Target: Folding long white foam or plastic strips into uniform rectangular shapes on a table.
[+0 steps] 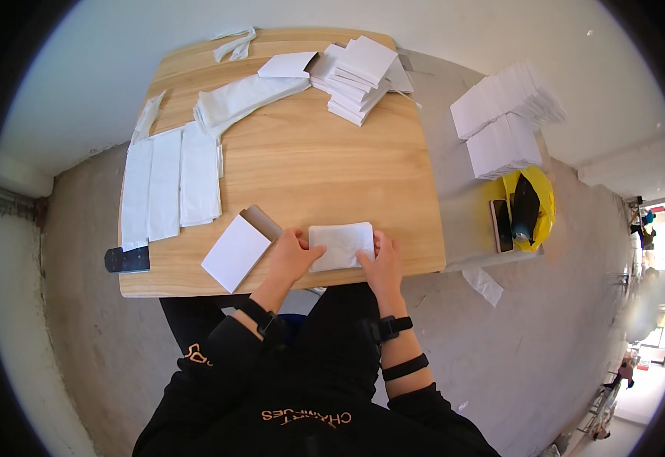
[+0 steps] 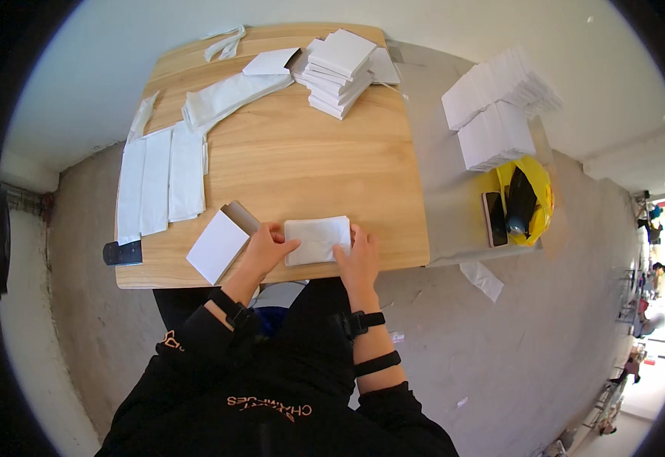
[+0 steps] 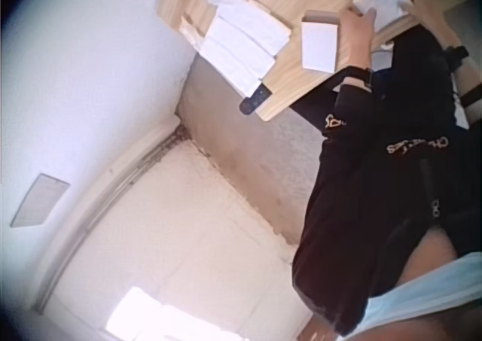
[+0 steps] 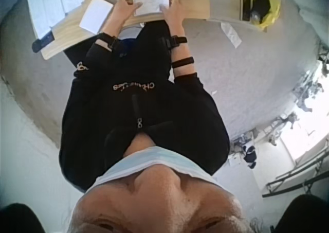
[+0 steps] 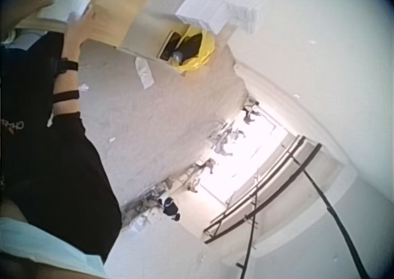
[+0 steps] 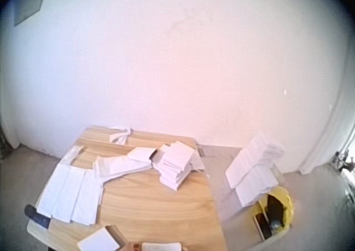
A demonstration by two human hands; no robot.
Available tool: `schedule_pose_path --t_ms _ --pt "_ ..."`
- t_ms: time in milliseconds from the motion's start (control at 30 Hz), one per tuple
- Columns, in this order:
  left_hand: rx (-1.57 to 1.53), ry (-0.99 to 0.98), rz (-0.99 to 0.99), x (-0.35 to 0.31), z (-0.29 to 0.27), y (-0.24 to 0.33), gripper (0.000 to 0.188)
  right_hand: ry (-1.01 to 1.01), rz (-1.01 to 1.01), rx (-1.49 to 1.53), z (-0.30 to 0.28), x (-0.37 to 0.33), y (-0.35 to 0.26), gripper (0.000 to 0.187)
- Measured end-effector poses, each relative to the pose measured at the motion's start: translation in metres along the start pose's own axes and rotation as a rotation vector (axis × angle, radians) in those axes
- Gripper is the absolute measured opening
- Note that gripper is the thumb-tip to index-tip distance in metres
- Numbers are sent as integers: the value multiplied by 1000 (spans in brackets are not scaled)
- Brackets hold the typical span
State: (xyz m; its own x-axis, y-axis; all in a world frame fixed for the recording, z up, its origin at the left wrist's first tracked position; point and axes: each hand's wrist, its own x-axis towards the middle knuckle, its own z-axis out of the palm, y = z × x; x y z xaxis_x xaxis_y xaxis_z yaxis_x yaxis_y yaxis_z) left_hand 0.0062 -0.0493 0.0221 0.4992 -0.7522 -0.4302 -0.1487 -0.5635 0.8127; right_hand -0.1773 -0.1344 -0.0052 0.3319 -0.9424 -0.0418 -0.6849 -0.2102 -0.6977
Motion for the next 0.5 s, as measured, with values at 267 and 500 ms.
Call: schedule_pose_path --t_ms 267,500 --pt "434 163 296 -8 4 1 34 5 24 7 -2 -3 -9 54" --pt "-45 -94 275 -50 -30 29 17 -121 92 631 -10 -17 -9 58"
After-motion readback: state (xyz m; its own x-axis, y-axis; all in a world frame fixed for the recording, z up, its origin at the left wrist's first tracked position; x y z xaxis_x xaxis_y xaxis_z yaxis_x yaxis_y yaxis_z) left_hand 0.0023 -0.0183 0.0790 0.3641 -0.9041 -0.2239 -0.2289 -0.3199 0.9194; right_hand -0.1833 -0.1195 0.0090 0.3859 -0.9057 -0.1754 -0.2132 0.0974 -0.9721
